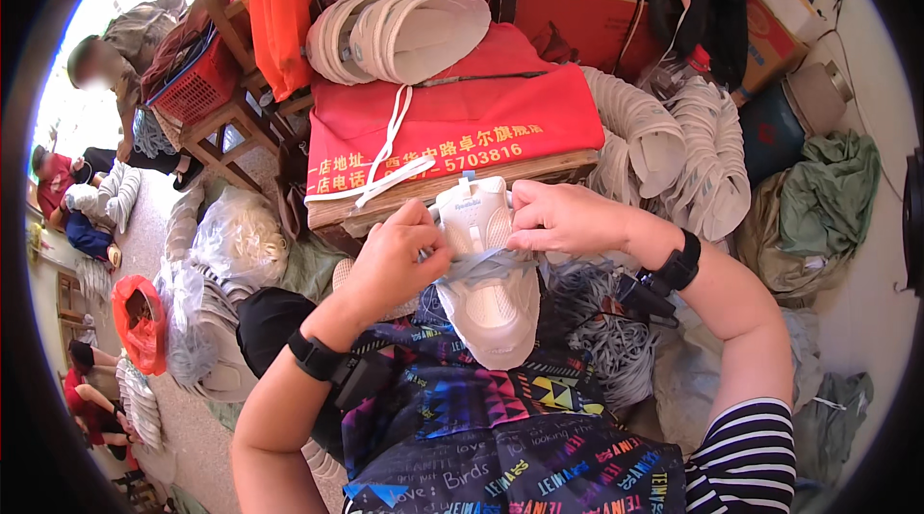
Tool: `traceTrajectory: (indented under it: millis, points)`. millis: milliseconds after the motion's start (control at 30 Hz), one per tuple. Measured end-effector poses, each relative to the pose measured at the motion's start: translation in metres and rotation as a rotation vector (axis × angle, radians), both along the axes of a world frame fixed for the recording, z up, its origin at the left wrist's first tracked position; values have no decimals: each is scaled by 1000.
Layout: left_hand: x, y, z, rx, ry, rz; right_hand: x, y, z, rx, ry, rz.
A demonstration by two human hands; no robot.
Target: The recorder is threading laces into a white athletic shoe in a crowded manufacturing or storage environment.
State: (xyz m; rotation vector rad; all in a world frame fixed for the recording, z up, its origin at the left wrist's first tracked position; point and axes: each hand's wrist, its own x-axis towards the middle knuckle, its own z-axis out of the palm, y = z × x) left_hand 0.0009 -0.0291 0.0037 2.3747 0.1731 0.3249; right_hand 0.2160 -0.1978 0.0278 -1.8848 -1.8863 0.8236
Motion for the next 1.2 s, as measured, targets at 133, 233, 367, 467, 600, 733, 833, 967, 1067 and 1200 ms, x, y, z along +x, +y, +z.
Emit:
traceTrajectory:
  millis: [133, 233, 367, 467, 600, 733, 833, 967, 1067, 1200]
  points:
    - [-2, -17, -10, -297, -39, 249, -16, -3, -24, 127, 166, -269]
    - [4, -32, -10, -410, -214, 298, -31, -3, -30, 161, 294, -472]
    - [4, -38, 39, -387, -266, 138, -48, 1, -8, 371, 365, -564]
    - [1, -27, 63, -923, -373, -71, -65, 13, 51, 389, 571, -518]
    - [-5, -14, 48, -1196, -242, 46, -55, 22, 39, 184, 311, -419]
    - [-14, -9, 24, -1209, -212, 239, -47, 15, 17, 244, -181, -238]
    - [-23, 4, 16, -1222, -243, 269, -52, 11, 16, 237, -118, -239]
    - [-27, 11, -1, -1261, -165, 228, -51, 11, 17, 26, 285, -351]
    - [-29, 10, -9, -1291, -145, 197, -54, 16, 28, -116, 603, -537]
    - [-31, 7, -17, -1356, -143, 204, -58, 17, 30, -106, 530, -536]
